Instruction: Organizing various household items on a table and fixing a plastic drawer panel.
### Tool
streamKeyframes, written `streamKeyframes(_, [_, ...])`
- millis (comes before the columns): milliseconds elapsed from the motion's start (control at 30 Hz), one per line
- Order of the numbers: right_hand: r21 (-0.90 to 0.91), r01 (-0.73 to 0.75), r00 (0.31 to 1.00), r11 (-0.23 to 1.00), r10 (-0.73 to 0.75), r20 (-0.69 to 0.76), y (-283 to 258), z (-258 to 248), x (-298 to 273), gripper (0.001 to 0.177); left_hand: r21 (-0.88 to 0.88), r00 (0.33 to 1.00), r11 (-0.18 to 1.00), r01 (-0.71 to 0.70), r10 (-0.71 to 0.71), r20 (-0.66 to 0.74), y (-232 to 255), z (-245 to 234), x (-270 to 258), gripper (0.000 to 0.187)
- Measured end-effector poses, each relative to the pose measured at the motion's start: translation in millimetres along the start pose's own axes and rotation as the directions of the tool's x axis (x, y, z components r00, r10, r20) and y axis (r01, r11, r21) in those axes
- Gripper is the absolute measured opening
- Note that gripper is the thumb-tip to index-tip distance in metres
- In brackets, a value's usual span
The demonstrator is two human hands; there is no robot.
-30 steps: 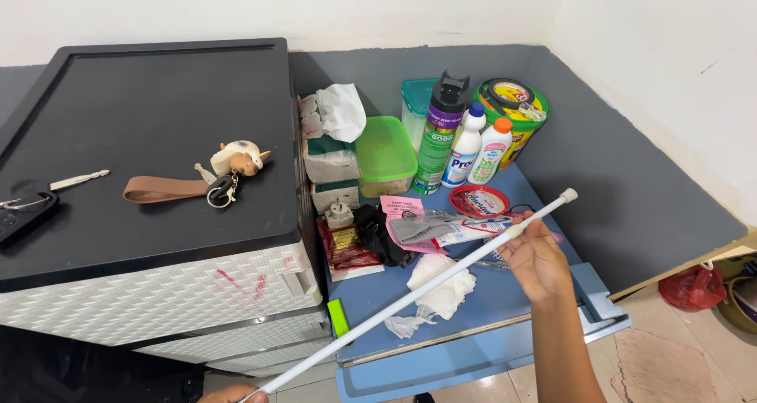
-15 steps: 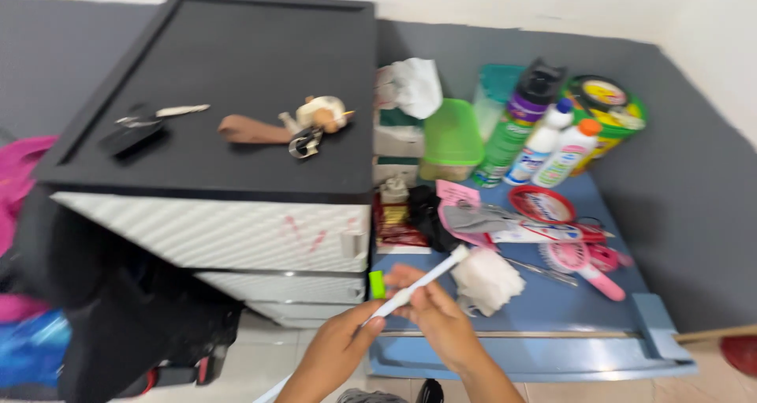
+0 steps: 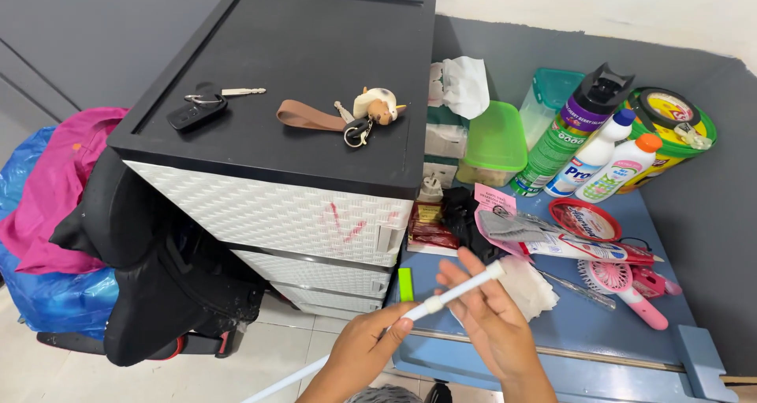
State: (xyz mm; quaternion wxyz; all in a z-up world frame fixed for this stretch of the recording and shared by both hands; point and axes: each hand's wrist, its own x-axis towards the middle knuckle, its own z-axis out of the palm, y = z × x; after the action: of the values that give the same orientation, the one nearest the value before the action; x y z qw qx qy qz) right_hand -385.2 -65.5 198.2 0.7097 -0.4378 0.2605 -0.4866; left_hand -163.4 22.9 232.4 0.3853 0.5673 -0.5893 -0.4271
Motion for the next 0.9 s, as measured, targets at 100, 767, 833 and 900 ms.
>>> streamKeyframes(100, [-0.094,0.096,0.994,0.991,-0.099,-0.036,47.3,-53.1,-2.2,0.043,0.015,0.999,0.999,0.034,-0.035,0.039,7.1,0.1,2.7,0.040])
streamKeyframes(767, [-0.152,0.021,0.975,0.988,-0.054,-0.213,69.8,-66.8,-4.6,0.042,-0.004,0.989,0.997,0.075,-0.074,0.128,-11.0,23.6,24.9,0.043])
streamKeyframes(833, [-0.152,0.108,0.967,0.982,-0.140,-0.211,96.5,-81.1,-5.3,0.038,0.003,0.990,0.996,0.085,-0.085,0.115,-17.2,29.4,25.7,0.043])
streamKeyframes(900, [0.058,0.014,0.982,0.998,-0.003,-0.190,24.6,-10.0,4.4,0.044,-0.037,0.995,0.998,0.055,-0.052,0.086,-18.7,28.6,28.9,0.043])
